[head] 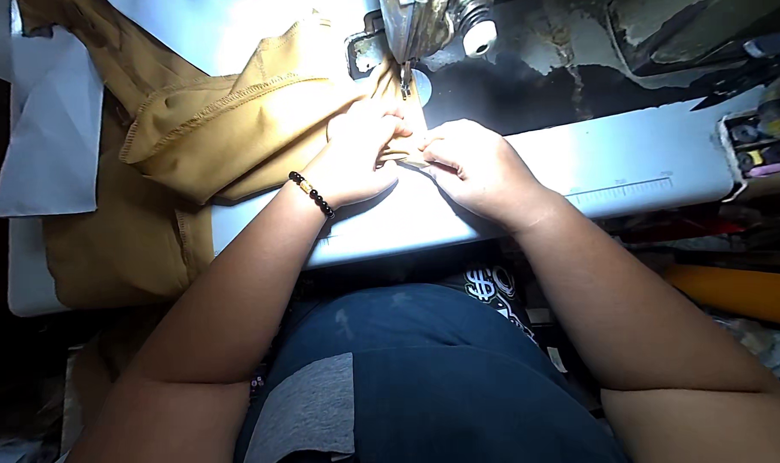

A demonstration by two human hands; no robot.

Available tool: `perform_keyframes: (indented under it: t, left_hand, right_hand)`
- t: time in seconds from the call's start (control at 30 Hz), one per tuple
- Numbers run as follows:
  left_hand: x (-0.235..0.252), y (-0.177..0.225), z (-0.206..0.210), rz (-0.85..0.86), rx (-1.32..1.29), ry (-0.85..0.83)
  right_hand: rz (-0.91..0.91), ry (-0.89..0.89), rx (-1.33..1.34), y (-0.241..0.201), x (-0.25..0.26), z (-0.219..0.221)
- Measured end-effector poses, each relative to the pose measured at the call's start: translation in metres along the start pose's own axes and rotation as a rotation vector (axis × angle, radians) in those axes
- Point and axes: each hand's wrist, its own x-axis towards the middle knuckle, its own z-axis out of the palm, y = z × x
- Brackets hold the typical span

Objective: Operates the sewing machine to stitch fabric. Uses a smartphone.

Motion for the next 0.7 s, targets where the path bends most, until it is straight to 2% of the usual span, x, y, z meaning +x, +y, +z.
perform_keyframes:
  t: [0.17, 0.3, 0.4, 0.5, 0.57, 0.67, 0.7]
  left_hand:
    - [0.012, -0.016, -0.002, 0.006, 0.006, 0.024]
    - [0.030, -0.027, -0.013, -0.097, 0.063, -0.035]
    - [0.037, -0.034, -0.014, -0.086, 0.093, -0.015]
    - [0.036, -0.038, -0.009, -0.048, 0.109, 0.047]
    - [0.034, -0.036, -0.007, -0.072, 0.117, 0.043]
    - [0.033, -0.036, -0.006, -0.070, 0.076, 0.082]
    - [0.033, -0.036, -0.005, -0.065, 0.054, 0.109]
  right_hand:
    - [0.001, -0.029, -0.002, 0.010, 0.018, -0.003]
    - [0.015, -0.043, 0.000, 0.022, 0.042, -0.002]
    - [0.062, -0.025, 0.015, 0.030, 0.048, 0.004]
    - [0.123, -0.153, -0.040, 0.023, 0.042, -0.003]
    - [0.116, -0.266, -0.074, 0.013, 0.030, -0.026]
    - [-0.012, -0.047, 0.024, 0.012, 0.003, -0.089]
    - [-0.007, -0.068, 0.055, 0.020, -0.007, -0.121]
